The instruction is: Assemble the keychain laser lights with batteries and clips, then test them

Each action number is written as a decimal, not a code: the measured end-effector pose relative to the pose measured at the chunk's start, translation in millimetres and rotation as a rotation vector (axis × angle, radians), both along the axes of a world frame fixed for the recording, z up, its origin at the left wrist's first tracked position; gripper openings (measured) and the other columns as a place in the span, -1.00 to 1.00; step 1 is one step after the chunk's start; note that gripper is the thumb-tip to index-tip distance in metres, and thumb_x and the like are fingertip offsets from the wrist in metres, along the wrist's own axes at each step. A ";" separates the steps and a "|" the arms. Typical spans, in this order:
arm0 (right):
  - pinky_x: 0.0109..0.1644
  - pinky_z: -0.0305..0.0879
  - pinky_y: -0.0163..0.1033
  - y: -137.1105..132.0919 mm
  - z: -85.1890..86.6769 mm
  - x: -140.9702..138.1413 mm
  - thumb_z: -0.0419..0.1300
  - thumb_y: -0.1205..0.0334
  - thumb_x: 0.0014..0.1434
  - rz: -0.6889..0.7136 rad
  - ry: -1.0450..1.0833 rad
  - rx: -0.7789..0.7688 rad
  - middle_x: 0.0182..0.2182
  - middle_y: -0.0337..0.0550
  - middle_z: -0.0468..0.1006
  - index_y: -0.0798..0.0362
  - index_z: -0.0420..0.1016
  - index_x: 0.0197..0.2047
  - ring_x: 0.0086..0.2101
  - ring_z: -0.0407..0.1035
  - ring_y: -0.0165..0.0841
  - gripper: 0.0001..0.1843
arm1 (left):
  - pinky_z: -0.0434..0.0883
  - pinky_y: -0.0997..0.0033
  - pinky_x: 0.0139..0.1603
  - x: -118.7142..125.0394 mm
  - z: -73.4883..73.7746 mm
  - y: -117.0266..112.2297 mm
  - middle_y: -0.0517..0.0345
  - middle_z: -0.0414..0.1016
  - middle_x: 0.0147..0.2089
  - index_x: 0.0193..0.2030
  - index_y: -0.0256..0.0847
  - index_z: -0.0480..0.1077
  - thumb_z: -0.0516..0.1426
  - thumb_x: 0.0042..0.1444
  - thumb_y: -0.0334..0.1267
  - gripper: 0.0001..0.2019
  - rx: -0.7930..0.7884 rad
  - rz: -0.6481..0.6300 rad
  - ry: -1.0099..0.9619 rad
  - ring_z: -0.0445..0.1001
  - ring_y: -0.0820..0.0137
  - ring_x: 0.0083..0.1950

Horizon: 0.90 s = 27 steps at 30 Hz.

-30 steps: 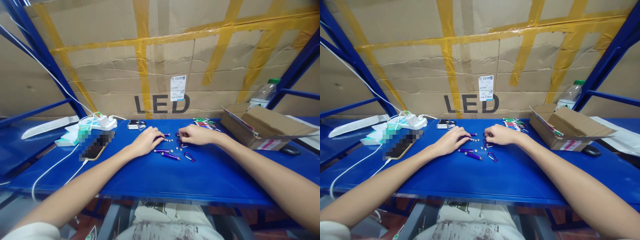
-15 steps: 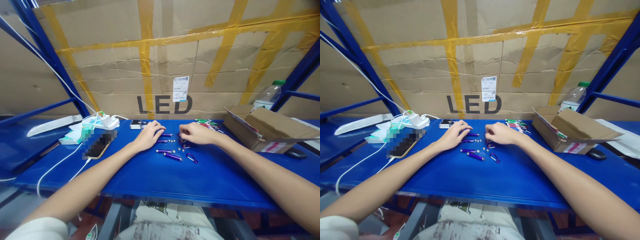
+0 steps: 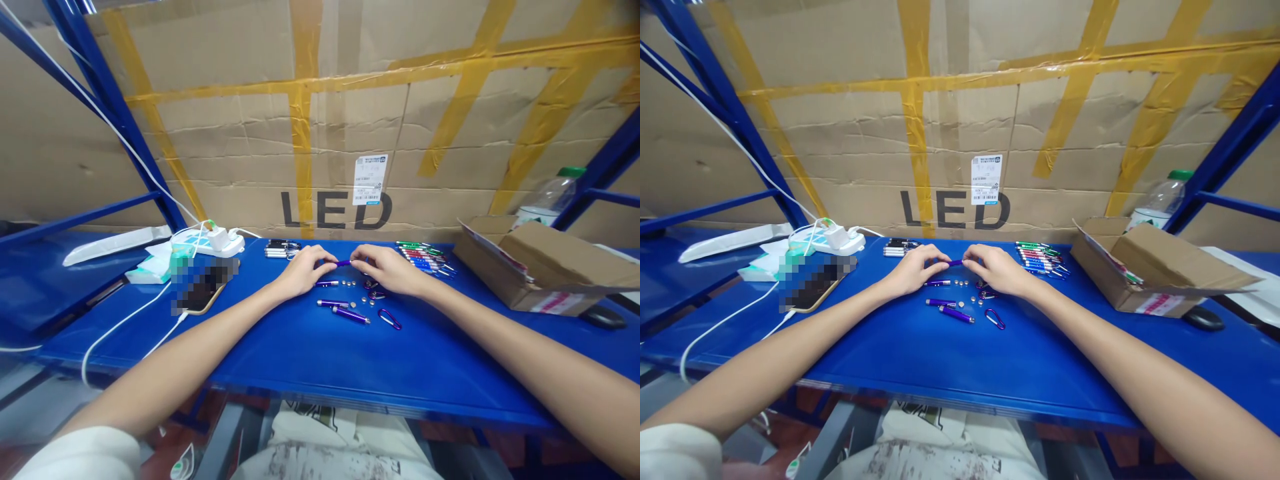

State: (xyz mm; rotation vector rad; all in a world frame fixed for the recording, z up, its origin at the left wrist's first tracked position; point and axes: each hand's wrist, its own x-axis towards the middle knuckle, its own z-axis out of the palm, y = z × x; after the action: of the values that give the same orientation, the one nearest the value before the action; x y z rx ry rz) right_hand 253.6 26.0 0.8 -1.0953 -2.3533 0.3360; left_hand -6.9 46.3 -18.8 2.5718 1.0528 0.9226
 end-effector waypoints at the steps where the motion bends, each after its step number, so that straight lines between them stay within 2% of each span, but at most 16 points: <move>1: -0.12 0.30 -0.15 -1.4 1.2 -0.6 0.06 0.01 0.48 0.012 0.026 -0.039 -0.21 -0.12 0.63 -0.01 0.53 -0.06 -0.24 0.48 -0.21 -0.70 | 0.45 0.19 0.11 1.3 0.7 -1.7 0.05 0.64 -0.03 0.01 -0.15 0.63 0.20 0.43 -0.19 -0.81 0.006 -0.006 -0.030 0.55 0.23 -0.02; 5: -0.25 0.24 -0.20 -6.8 6.4 -2.1 0.08 -0.10 0.47 0.027 0.132 -0.150 -0.37 -0.24 0.50 -0.02 0.45 -0.20 -0.36 0.37 -0.29 -0.64 | 0.45 0.18 0.15 5.3 4.1 -9.4 0.03 0.63 0.02 0.03 -0.16 0.57 0.14 0.47 -0.20 -0.81 0.026 -0.007 -0.101 0.57 0.20 0.05; 8: -0.29 0.20 -0.22 -9.0 8.5 -4.5 0.09 -0.13 0.45 0.053 0.240 -0.247 -0.43 -0.28 0.39 -0.02 0.37 -0.30 -0.40 0.27 -0.33 -0.59 | 0.46 0.20 0.12 6.9 7.3 -15.3 0.03 0.64 0.03 0.11 -0.16 0.53 0.18 0.45 -0.16 -0.78 0.081 -0.035 -0.098 0.58 0.21 0.03; 11: -0.33 0.16 -0.23 -9.5 8.6 -7.4 0.10 -0.18 0.45 0.087 0.315 -0.307 -0.45 -0.31 0.32 -0.01 0.36 -0.31 -0.43 0.19 -0.35 -0.57 | 0.47 0.21 0.15 8.0 11.0 -19.7 0.05 0.68 0.06 0.10 -0.14 0.56 0.20 0.45 -0.14 -0.79 0.136 -0.064 -0.117 0.61 0.21 0.05; 13: -0.31 0.16 -0.22 -9.3 8.4 -8.6 0.10 -0.19 0.45 0.080 0.327 -0.251 -0.42 -0.29 0.34 0.00 0.38 -0.27 -0.41 0.21 -0.34 -0.57 | 0.47 0.23 0.18 8.8 12.8 -20.8 0.03 0.69 0.07 0.06 -0.16 0.59 0.16 0.47 -0.17 -0.79 0.120 -0.073 -0.157 0.63 0.21 0.08; 16: -0.22 0.20 -0.21 -8.8 8.2 -8.9 0.07 -0.14 0.49 0.065 0.269 -0.113 -0.37 -0.24 0.42 0.01 0.41 -0.23 -0.35 0.28 -0.31 -0.59 | 0.47 0.26 0.15 9.8 13.2 -19.1 0.01 0.70 0.07 0.05 -0.19 0.63 0.15 0.46 -0.15 -0.75 0.001 -0.074 -0.227 0.64 0.21 0.06; 19: -0.17 0.23 -0.20 -8.8 7.2 -8.3 0.03 -0.09 0.52 0.075 0.185 -0.043 -0.32 -0.20 0.49 0.00 0.42 -0.19 -0.31 0.34 -0.28 -0.62 | 0.47 0.31 0.00 8.9 11.5 -14.2 0.05 0.70 -0.10 0.03 -0.21 0.64 0.14 0.45 -0.07 -0.69 -0.166 -0.074 -0.252 0.61 0.24 -0.08; 23: -0.10 0.25 -0.17 -8.9 4.7 -7.4 -0.04 -0.02 0.56 0.076 0.058 0.081 -0.23 -0.11 0.57 -0.03 0.42 -0.11 -0.25 0.39 -0.22 -0.67 | 0.33 0.41 -0.34 5.1 11.2 -7.9 0.18 0.48 -0.41 -0.07 -0.24 0.63 0.10 0.42 0.14 -0.52 -0.399 -0.107 -0.245 0.39 0.38 -0.39; 25: -0.06 0.22 -0.14 -8.6 4.6 -6.0 -0.08 0.01 0.58 0.069 -0.071 0.208 -0.19 -0.05 0.58 -0.05 0.43 -0.08 -0.18 0.38 -0.17 -0.66 | 0.25 0.42 -0.39 3.5 12.3 -6.4 0.21 0.36 -0.47 -0.13 -0.26 0.63 0.07 0.41 0.24 -0.44 -0.483 -0.118 -0.258 0.28 0.43 -0.45; 27: -0.05 0.19 -0.11 -7.5 6.0 -3.4 -0.12 0.03 0.59 0.066 -0.194 0.293 -0.18 -0.02 0.58 -0.06 0.44 -0.08 -0.17 0.35 -0.14 -0.64 | 0.24 0.42 -0.40 2.7 12.9 -5.7 0.21 0.32 -0.49 -0.17 -0.27 0.63 0.05 0.41 0.28 -0.39 -0.515 -0.126 -0.244 0.24 0.43 -0.46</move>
State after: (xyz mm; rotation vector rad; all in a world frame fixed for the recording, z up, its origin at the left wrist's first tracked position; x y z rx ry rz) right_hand 250.1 18.5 6.8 -0.9466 -2.5112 -0.0970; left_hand -4.2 40.6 -5.9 2.0216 0.9035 0.7839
